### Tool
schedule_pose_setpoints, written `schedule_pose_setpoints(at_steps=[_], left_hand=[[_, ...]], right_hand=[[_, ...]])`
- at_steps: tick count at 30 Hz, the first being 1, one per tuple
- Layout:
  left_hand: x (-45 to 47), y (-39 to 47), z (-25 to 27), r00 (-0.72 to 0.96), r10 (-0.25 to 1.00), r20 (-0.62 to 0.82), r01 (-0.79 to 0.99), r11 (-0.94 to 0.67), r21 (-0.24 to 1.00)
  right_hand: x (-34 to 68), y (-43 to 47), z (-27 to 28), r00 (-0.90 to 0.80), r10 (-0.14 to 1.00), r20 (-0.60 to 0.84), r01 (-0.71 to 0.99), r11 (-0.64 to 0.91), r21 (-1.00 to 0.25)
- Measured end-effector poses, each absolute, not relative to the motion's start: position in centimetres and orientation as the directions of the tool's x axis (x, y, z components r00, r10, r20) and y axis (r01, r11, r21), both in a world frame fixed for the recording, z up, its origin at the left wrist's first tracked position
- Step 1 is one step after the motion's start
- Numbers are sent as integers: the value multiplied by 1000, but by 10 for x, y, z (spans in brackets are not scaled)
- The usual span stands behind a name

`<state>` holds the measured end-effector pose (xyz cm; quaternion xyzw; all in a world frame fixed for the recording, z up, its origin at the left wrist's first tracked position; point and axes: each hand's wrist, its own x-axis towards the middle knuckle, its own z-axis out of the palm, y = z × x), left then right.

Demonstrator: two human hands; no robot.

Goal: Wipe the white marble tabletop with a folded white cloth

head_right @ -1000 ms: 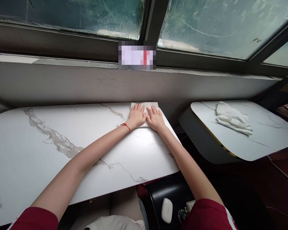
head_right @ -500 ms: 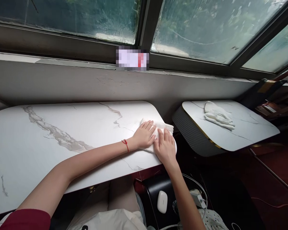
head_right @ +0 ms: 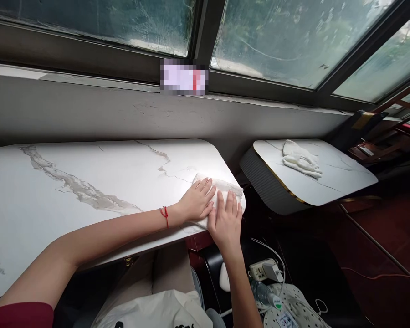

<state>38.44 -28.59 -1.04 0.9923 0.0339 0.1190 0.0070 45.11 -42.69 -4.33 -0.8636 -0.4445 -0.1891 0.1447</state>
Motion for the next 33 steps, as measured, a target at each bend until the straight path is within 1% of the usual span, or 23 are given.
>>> schedule_pose_setpoints(at_steps=[3, 5, 8, 10, 14, 19, 24, 28, 31, 33], left_hand=[[383, -298, -12, 958, 150, 243, 160, -987, -18], [384, -303, -16, 946, 201, 255, 210, -978, -8], [386, -299, -23, 925, 271, 266, 262, -963, 71], [387, -289, -24, 913, 314, 259, 297, -949, 103], [387, -261, -18, 894, 384, 230, 378, -923, 70], [385, -224, -5, 852, 470, 228, 465, -882, 80], [386, -181, -3, 836, 483, 261, 479, -874, 80], [385, -146, -7, 803, 521, 291, 497, -854, 156], [383, -125, -10, 780, 561, 277, 520, -828, 212], [383, -113, -12, 772, 579, 262, 535, -814, 224]], right_hand=[[453, -427, -43, 481, 764, 431, 846, -534, 2], [455, -425, -43, 451, 792, 411, 860, -509, 38], [459, -414, -41, 421, 826, 375, 878, -475, 60], [461, -401, -39, 404, 845, 351, 890, -452, 65], [469, -365, -33, 359, 886, 293, 915, -396, 74], [490, -317, -30, 291, 924, 248, 948, -314, 57], [508, -269, -35, 274, 929, 248, 957, -289, 24], [519, -230, -40, 260, 933, 249, 963, -269, 3], [529, -201, -42, 231, 935, 270, 972, -230, -36], [537, -183, -42, 223, 937, 270, 975, -211, -70]])
